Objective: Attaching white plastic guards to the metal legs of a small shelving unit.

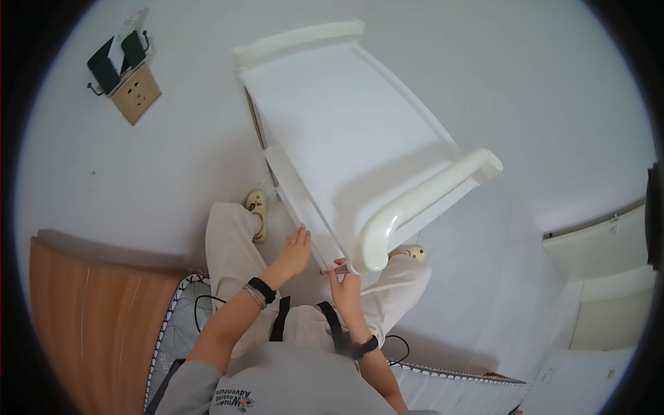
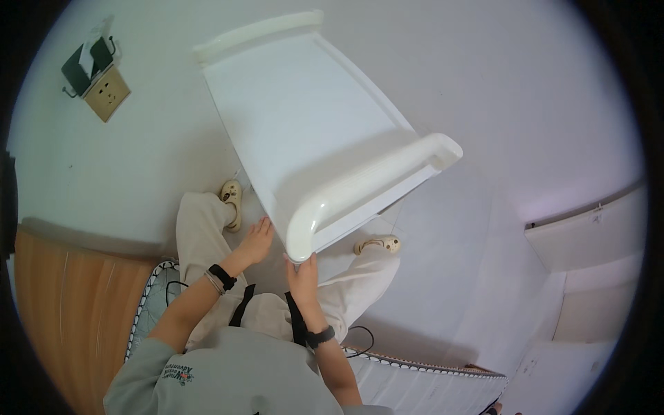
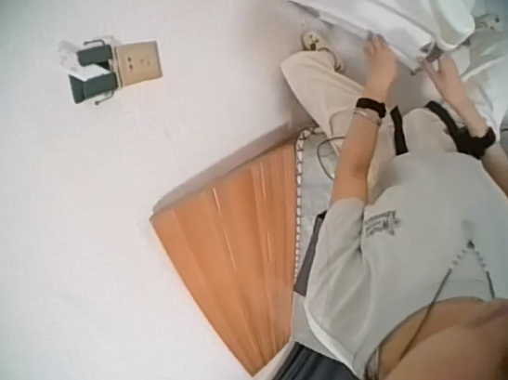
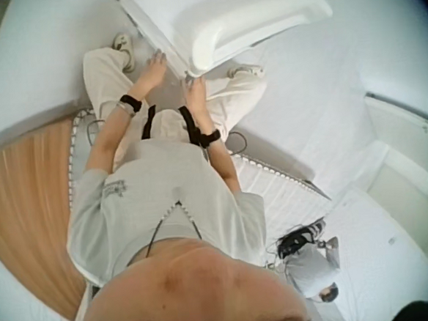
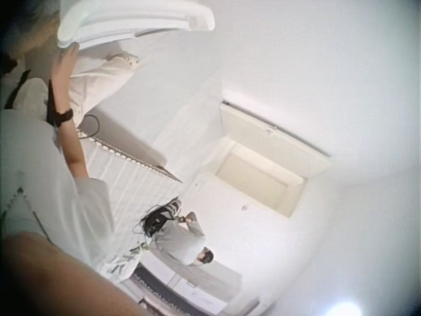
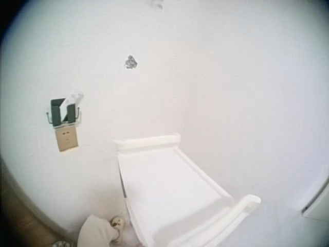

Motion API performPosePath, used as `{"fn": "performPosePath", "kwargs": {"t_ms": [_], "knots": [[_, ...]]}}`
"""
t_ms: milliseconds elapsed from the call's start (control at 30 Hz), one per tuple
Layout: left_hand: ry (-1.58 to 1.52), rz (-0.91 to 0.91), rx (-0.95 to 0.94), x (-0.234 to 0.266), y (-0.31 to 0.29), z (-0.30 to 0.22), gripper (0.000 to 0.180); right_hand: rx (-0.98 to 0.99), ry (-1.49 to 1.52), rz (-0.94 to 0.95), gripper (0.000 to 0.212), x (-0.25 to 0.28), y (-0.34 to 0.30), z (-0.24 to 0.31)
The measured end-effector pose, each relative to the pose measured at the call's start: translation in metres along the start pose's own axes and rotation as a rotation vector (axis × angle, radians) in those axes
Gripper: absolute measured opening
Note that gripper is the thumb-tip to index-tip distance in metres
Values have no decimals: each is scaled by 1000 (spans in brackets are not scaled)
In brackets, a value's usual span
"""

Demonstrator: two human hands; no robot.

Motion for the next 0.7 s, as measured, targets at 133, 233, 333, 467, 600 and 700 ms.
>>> {"fn": "performPosePath", "kwargs": {"t_ms": [133,233,333,467,600,700], "knots": [[28,-143,5,-23,8,2,53,-100,-142,34,26,1,7,-10],[-19,-213,16,-20,24,-15,54,-164,-112,-38,24,18,26,-31],[-14,-174,-32,0,43,-27,54,-188,-56,-91,23,40,53,-51],[-95,-93,-45,16,51,-27,55,-71,-87,-114,23,69,91,-86],[-171,-210,49,45,32,1,55,-128,-80,-174,24,105,125,-119],[-235,-301,73,68,21,31,50,-181,-62,-180,24,133,141,-139]]}}
Point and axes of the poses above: each hand's wrist, its own y-axis towards the middle knuckle, its own x-axis out of the back of the hand, z = x × y, the point moved 3 cm from there along y, towards the middle knuckle, and after that the axes turned 2 degrees about -x, right-handed, at the moved point
